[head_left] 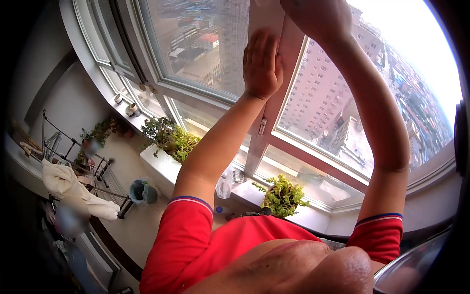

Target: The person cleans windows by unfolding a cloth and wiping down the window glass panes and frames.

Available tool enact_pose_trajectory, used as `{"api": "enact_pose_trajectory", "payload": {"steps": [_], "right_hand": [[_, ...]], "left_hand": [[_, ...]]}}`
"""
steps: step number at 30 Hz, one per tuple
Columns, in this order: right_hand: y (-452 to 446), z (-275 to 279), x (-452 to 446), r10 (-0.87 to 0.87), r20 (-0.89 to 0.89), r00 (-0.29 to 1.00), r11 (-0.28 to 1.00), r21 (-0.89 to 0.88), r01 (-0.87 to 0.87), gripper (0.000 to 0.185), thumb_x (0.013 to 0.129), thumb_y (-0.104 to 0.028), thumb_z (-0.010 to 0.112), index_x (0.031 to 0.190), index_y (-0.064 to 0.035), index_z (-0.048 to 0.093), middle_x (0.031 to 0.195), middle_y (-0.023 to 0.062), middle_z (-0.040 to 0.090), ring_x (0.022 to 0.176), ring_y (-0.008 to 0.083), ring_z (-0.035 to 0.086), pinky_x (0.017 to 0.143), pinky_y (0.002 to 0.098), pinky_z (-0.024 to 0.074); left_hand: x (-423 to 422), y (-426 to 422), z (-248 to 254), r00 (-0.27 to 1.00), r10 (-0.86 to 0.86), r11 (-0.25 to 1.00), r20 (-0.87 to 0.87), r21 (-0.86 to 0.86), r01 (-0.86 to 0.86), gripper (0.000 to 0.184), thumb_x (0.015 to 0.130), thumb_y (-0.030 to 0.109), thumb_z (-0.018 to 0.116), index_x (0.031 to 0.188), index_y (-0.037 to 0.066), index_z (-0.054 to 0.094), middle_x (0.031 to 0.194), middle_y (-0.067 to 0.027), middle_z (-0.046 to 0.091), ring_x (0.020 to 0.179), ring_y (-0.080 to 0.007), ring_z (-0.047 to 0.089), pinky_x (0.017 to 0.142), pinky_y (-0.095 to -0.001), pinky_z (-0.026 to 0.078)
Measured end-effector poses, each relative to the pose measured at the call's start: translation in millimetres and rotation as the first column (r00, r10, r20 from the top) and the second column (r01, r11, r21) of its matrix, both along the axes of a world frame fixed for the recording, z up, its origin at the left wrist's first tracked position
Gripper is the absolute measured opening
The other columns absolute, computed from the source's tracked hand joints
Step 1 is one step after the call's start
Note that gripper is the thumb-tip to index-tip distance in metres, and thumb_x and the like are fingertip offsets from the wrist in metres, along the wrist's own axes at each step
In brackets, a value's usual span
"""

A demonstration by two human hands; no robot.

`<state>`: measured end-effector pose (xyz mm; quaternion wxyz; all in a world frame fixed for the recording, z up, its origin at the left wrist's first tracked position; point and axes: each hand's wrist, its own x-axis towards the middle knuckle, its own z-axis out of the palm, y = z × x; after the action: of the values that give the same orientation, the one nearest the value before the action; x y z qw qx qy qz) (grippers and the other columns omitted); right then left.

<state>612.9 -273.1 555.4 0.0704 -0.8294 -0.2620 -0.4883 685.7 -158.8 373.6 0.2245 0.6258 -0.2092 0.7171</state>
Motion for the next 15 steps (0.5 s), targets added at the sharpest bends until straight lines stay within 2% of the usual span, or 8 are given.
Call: {"api": "enact_pose_trajectory", "payload": {"steps": [1, 2, 4, 7, 10, 13, 14, 15], "right_hand": [[-6.2, -5.0, 7.7, -0.063, -0.019, 0.998, 0.994, -0.086, 0.062, 0.043, 0.088, -0.026, 0.071, 0.131, -0.0162, 0.069, 0.119, 0.0117, 0.071, 0.089, 0.0371, 0.073, 0.073, 0.0445, 0.0602], [-11.2, -33.0, 19.5, 0.028, 0.153, 0.988, 0.998, -0.056, -0.019, 0.041, 0.089, -0.039, 0.070, 0.123, -0.0173, 0.073, 0.111, 0.0086, 0.073, 0.083, 0.0361, 0.073, 0.069, 0.0461, 0.0595], [-9.5, -63.7, 14.3, 0.054, 0.094, 0.994, 0.998, -0.044, -0.050, 0.030, 0.089, -0.037, 0.070, 0.113, -0.0179, 0.071, 0.102, 0.0119, 0.069, 0.082, 0.0364, 0.073, 0.067, 0.0463, 0.0595], [-12.6, -73.0, 14.3, 0.013, 0.049, 0.999, 0.998, -0.057, -0.010, 0.039, 0.087, -0.035, 0.073, 0.124, -0.0202, 0.072, 0.104, 0.0084, 0.072, 0.079, 0.0340, 0.073, 0.067, 0.0452, 0.0594], [-16.4, -68.9, 12.6, 0.038, 0.077, 0.996, 0.997, -0.077, -0.032, 0.043, 0.086, -0.030, 0.074, 0.128, -0.0207, 0.068, 0.101, 0.0082, 0.071, 0.078, 0.0347, 0.072, 0.066, 0.0456, 0.0593], [-17.1, -37.8, 23.8, -0.001, 0.193, 0.981, 0.988, -0.152, 0.031, 0.045, 0.086, -0.026, 0.074, 0.129, -0.0214, 0.064, 0.099, 0.0073, 0.070, 0.077, 0.0343, 0.072, 0.063, 0.0446, 0.0593], [-15.4, -21.6, 30.7, 0.021, 0.303, 0.953, 0.991, -0.135, 0.021, 0.043, 0.085, -0.025, 0.073, 0.126, -0.0217, 0.062, 0.095, 0.0062, 0.069, 0.078, 0.0331, 0.072, 0.060, 0.0432, 0.0595], [-8.9, 6.3, 16.2, -0.092, 0.192, 0.977, 0.987, -0.114, 0.115, 0.051, 0.087, -0.027, 0.070, 0.135, -0.0170, 0.056, 0.105, 0.0108, 0.070, 0.089, 0.0350, 0.071, 0.072, 0.0451, 0.0589]], "left_hand": [[0.6, -0.1, 0.1, 1.000, 0.002, 1.000, 0.018, -0.007, -0.001, 0.046, 0.092, 0.013, 0.061, 0.136, 0.001, 0.060, 0.143, -0.0234, 0.056, 0.133, -0.0452, 0.053, 0.109, -0.0535, 0.044], [0.7, 0.0, -1.0, 1.000, -0.010, 1.000, 0.008, -0.003, 0.010, 0.047, 0.092, 0.014, 0.061, 0.137, -0.001, 0.058, 0.141, -0.0244, 0.056, 0.131, -0.0460, 0.053, 0.109, -0.0538, 0.044], [1.6, 1.3, -1.2, 1.000, -0.028, 1.000, -0.004, 0.010, 0.028, 0.049, 0.093, 0.015, 0.061, 0.138, -0.004, 0.056, 0.137, -0.0265, 0.058, 0.127, -0.0476, 0.055, 0.108, -0.0544, 0.044], [-0.4, 3.1, 1.3, 1.000, -0.029, 0.998, 0.003, 0.049, 0.029, 0.048, 0.095, 0.015, 0.060, 0.138, -0.005, 0.056, 0.134, -0.0267, 0.059, 0.124, -0.0472, 0.057, 0.107, -0.0546, 0.045], [-6.4, 2.8, -2.2, 0.997, -0.024, 0.998, -0.077, 0.058, 0.028, 0.050, 0.093, 0.013, 0.060, 0.140, -0.004, 0.055, 0.138, -0.0264, 0.057, 0.127, -0.0476, 0.054, 0.108, -0.0539, 0.044], [-14.6, 0.8, -0.5, 0.994, -0.022, 1.000, -0.104, 0.005, 0.022, 0.048, 0.093, 0.013, 0.061, 0.139, 0.002, 0.058, 0.143, -0.0209, 0.057, 0.133, -0.0425, 0.054, 0.110, -0.0538, 0.043], [-13.6, 3.0, -3.3, 0.994, -0.026, 0.999, -0.109, 0.018, 0.028, 0.049, 0.092, 0.012, 0.061, 0.140, 0.001, 0.057, 0.145, -0.0219, 0.055, 0.135, -0.0438, 0.051, 0.111, -0.0537, 0.042], [-11.3, 4.0, -10.1, 0.993, -0.033, 0.999, -0.117, 0.031, 0.037, 0.051, 0.092, 0.011, 0.061, 0.141, 0.000, 0.056, 0.147, -0.0229, 0.053, 0.138, -0.0452, 0.048, 0.112, -0.0537, 0.041]]}}
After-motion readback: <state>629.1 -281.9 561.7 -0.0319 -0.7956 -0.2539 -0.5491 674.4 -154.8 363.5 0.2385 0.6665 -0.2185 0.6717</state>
